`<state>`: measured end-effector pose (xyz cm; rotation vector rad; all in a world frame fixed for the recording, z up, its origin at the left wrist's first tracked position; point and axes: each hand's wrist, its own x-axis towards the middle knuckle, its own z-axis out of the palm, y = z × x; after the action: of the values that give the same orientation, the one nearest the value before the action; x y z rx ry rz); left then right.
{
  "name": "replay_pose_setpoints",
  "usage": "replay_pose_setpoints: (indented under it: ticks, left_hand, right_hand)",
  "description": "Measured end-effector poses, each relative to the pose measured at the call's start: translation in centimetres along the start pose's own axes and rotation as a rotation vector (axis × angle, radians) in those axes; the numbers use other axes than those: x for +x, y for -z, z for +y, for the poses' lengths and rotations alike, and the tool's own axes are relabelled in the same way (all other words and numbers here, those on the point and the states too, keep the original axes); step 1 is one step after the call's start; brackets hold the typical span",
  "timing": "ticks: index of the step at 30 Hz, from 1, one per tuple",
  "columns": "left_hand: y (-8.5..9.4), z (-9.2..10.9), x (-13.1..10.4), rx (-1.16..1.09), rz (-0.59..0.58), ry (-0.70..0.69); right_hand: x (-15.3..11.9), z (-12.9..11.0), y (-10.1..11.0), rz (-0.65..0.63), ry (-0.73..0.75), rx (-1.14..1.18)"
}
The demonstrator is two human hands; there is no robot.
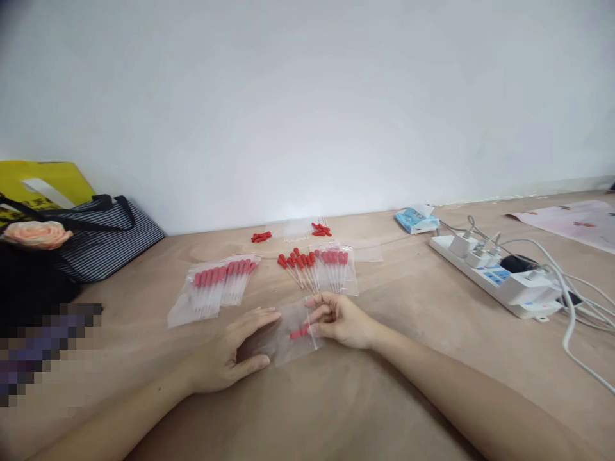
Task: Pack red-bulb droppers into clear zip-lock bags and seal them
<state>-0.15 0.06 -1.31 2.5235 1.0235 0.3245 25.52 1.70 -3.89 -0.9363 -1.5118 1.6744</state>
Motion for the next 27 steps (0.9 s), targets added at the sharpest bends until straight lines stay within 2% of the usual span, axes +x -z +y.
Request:
replay_pose_setpoints:
  ticks: [3,6,9,14,17,19,23,27]
  left_hand:
    - [0.2,0.0,-0.1,-0.015,0.051,-0.023]
    - [0.4,0.2,0.0,-0.048,0.045,-0.047]
    - [0.5,0.2,0.0,-0.083,0.035,-0.006]
    - [0.3,-0.1,-0.1,-0.108,0.031,0.034]
    - [0.2,-0.3,-0.1,-0.094,0.040,0.016]
    - [0.2,-0.3,0.0,-0.101,0.048,-0.027]
    - [0.2,-0.2,0.2,-0.133,0.068,-0.092]
    - [0.1,-0.3,0.3,-0.151,0.092,-0.111]
  right_hand:
    - [0.0,-0.1,1.3,0.029,0.012,-0.035]
    - [-0.1,-0.1,2.0,0.026,0.018,-0.081]
    - [0.0,0.0,1.8,0.048,0.007,-0.113]
    - [0.2,-0.1,1.1,0.157,0.056,-0.200]
    - [0.1,-0.8,2.2,0.105,0.087,-0.276]
    - [0.4,-1.6,3.5,0.122,0.104,-0.383]
    - [2.4,-3.3,4.9,0.327,0.147,-0.705]
    - [6.2,-4.8,2.9,0.403,0.154,-0.941]
